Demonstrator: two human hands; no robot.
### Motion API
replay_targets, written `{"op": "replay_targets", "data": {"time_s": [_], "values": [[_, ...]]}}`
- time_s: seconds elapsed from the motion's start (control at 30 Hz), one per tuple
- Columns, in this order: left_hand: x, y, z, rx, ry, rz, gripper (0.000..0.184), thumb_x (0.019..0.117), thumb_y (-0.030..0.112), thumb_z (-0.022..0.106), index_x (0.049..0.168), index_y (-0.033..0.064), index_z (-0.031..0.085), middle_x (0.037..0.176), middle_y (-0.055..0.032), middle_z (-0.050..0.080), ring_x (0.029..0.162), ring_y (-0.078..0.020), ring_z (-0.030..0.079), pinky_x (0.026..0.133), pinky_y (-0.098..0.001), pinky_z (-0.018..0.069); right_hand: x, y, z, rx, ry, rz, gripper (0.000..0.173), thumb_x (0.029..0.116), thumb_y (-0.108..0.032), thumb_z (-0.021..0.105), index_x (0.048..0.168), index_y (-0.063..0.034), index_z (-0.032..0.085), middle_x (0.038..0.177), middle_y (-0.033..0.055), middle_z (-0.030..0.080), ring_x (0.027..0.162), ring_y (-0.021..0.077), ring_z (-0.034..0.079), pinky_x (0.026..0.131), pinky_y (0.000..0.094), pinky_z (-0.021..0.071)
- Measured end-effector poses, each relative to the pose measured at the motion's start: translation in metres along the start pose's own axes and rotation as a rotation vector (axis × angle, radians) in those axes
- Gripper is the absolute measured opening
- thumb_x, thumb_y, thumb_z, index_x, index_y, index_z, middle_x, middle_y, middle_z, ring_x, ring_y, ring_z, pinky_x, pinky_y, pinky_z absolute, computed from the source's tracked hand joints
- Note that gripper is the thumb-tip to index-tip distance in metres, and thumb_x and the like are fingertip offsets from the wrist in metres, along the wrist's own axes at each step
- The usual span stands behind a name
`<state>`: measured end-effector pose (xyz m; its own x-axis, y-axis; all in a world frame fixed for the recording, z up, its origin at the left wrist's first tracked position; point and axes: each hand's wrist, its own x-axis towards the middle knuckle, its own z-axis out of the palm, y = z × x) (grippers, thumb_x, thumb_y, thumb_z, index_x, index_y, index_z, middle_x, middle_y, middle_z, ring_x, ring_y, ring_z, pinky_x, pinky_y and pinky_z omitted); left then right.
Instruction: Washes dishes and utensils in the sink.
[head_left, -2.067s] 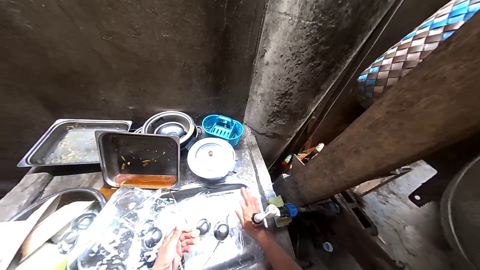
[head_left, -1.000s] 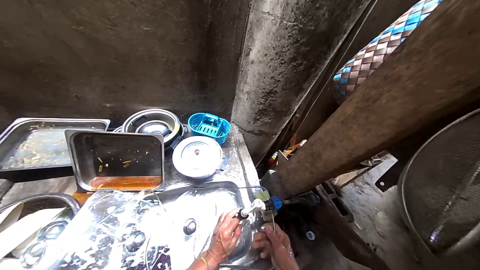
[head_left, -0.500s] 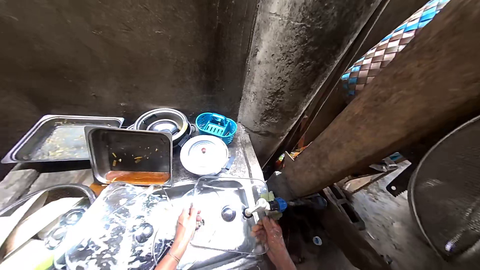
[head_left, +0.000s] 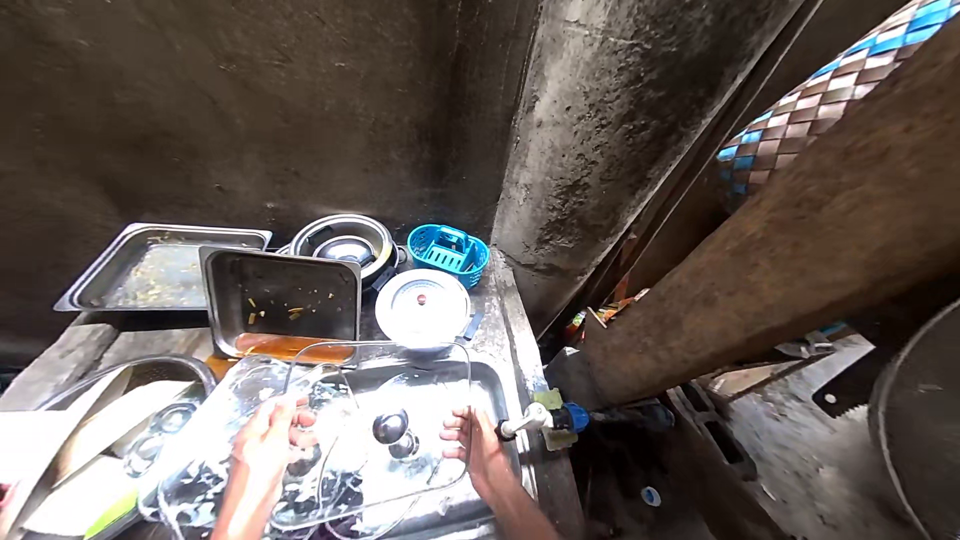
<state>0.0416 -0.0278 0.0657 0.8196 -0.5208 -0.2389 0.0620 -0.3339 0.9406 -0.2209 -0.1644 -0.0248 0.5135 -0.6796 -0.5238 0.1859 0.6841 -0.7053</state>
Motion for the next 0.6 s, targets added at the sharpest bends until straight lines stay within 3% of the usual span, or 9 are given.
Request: {"op": "replay_targets", "data": {"time_s": [0.07, 0.13, 0.27, 0.3, 0.37, 0.43, 0.47, 0.57, 0.6], "values": [[-0.009, 0.009, -0.009, -0.042, -0.017, 0.038, 0.030, 0.1112, 0.022, 0.042, 0.116, 0.0000, 0.062, 0.077, -0.0058, 0.072, 0.052, -0.0113, 0.063, 0.045, -0.0242, 0.0510, 0.012, 0.003, 0.003, 0.056, 0.026, 0.024, 0.048, 0.1126, -0.037, 0.025, 0.127, -0.0044, 0.057, 0.095, 0.0118, 0.070, 0.077, 0.0239, 0.069, 0.061, 0.0372, 0.0567], [-0.023, 0.014, -0.010, -0.041, -0.010, 0.154, 0.028, 0.1099, 0.020, 0.044, 0.114, -0.0017, 0.062, 0.079, -0.0038, 0.072, 0.057, -0.0080, 0.065, 0.049, -0.0214, 0.0522, 0.018, 0.004, 0.007, 0.067, 0.057, 0.010, 0.049, 0.1124, -0.036, 0.023, 0.125, -0.0041, 0.058, 0.095, 0.0110, 0.070, 0.081, 0.0232, 0.069, 0.064, 0.0369, 0.0559], [-0.043, 0.001, 0.002, -0.009, 0.135, 0.498, 0.051, 0.1104, 0.031, 0.032, 0.093, -0.0040, 0.064, 0.072, 0.0036, 0.068, 0.060, 0.0000, 0.064, 0.058, -0.0192, 0.0570, 0.026, 0.006, 0.019, 0.177, 0.140, -0.092, 0.064, 0.1121, -0.045, 0.015, 0.099, -0.0028, 0.061, 0.092, 0.0126, 0.073, 0.090, 0.0250, 0.069, 0.079, 0.0409, 0.0546], [-0.044, -0.006, 0.007, -0.062, 0.210, 0.585, 0.055, 0.1107, 0.035, 0.030, 0.082, 0.0019, 0.064, 0.066, 0.0079, 0.065, 0.057, 0.0019, 0.062, 0.057, -0.0191, 0.0559, 0.030, 0.011, 0.018, 0.241, 0.132, -0.152, 0.063, 0.1122, -0.045, 0.015, 0.096, -0.0036, 0.059, 0.086, 0.0124, 0.072, 0.086, 0.0255, 0.070, 0.079, 0.0413, 0.0562], [-0.042, -0.019, 0.009, -0.210, 0.218, 0.706, 0.051, 0.1098, 0.044, 0.030, 0.072, 0.0276, 0.059, 0.067, 0.0220, 0.062, 0.060, 0.0073, 0.060, 0.059, -0.0140, 0.0524, 0.035, 0.024, 0.014, 0.359, 0.111, -0.239, 0.044, 0.1120, -0.028, 0.021, 0.101, -0.0055, 0.056, 0.085, 0.0106, 0.070, 0.085, 0.0248, 0.069, 0.082, 0.0420, 0.0572], [-0.042, -0.026, 0.002, -0.279, 0.073, 0.807, 0.049, 0.1086, 0.051, 0.033, 0.070, 0.0336, 0.059, 0.069, 0.0231, 0.060, 0.066, 0.0071, 0.059, 0.065, -0.0132, 0.0495, 0.029, 0.020, 0.016, 0.418, 0.149, -0.182, 0.027, 0.1085, -0.011, 0.031, 0.108, -0.0015, 0.057, 0.097, 0.0139, 0.070, 0.094, 0.0255, 0.068, 0.087, 0.0423, 0.0565], [-0.042, -0.029, -0.004, -0.287, -0.015, 0.849, 0.050, 0.1086, 0.053, 0.032, 0.070, 0.0320, 0.057, 0.067, 0.0211, 0.059, 0.066, 0.0061, 0.058, 0.066, -0.0133, 0.0484, 0.025, 0.016, 0.019, 0.429, 0.157, -0.092, 0.028, 0.1080, -0.013, 0.032, 0.107, -0.0026, 0.058, 0.100, 0.0125, 0.068, 0.095, 0.0236, 0.066, 0.085, 0.0412, 0.0539], [-0.044, -0.032, -0.016, -0.432, -0.211, 0.850, 0.056, 0.1073, 0.055, 0.033, 0.063, 0.0288, 0.054, 0.060, 0.0163, 0.056, 0.061, 0.0019, 0.057, 0.066, -0.0163, 0.0475, 0.010, 0.014, 0.000, 0.379, -0.136, 0.131, 0.055, 0.1103, -0.026, 0.013, 0.142, 0.0048, 0.045, 0.143, 0.0222, 0.053, 0.128, 0.0324, 0.056, 0.104, 0.0483, 0.0482], [-0.042, -0.032, -0.016, -0.423, -0.237, 0.886, 0.056, 0.1080, 0.054, 0.031, 0.063, 0.0276, 0.052, 0.060, 0.0149, 0.055, 0.062, 0.0005, 0.057, 0.066, -0.0178, 0.0475, 0.006, 0.012, -0.006, 0.345, -0.217, 0.163, 0.055, 0.1081, -0.025, 0.013, 0.142, 0.0048, 0.045, 0.146, 0.0232, 0.052, 0.131, 0.0346, 0.056, 0.104, 0.0496, 0.0496]]}}
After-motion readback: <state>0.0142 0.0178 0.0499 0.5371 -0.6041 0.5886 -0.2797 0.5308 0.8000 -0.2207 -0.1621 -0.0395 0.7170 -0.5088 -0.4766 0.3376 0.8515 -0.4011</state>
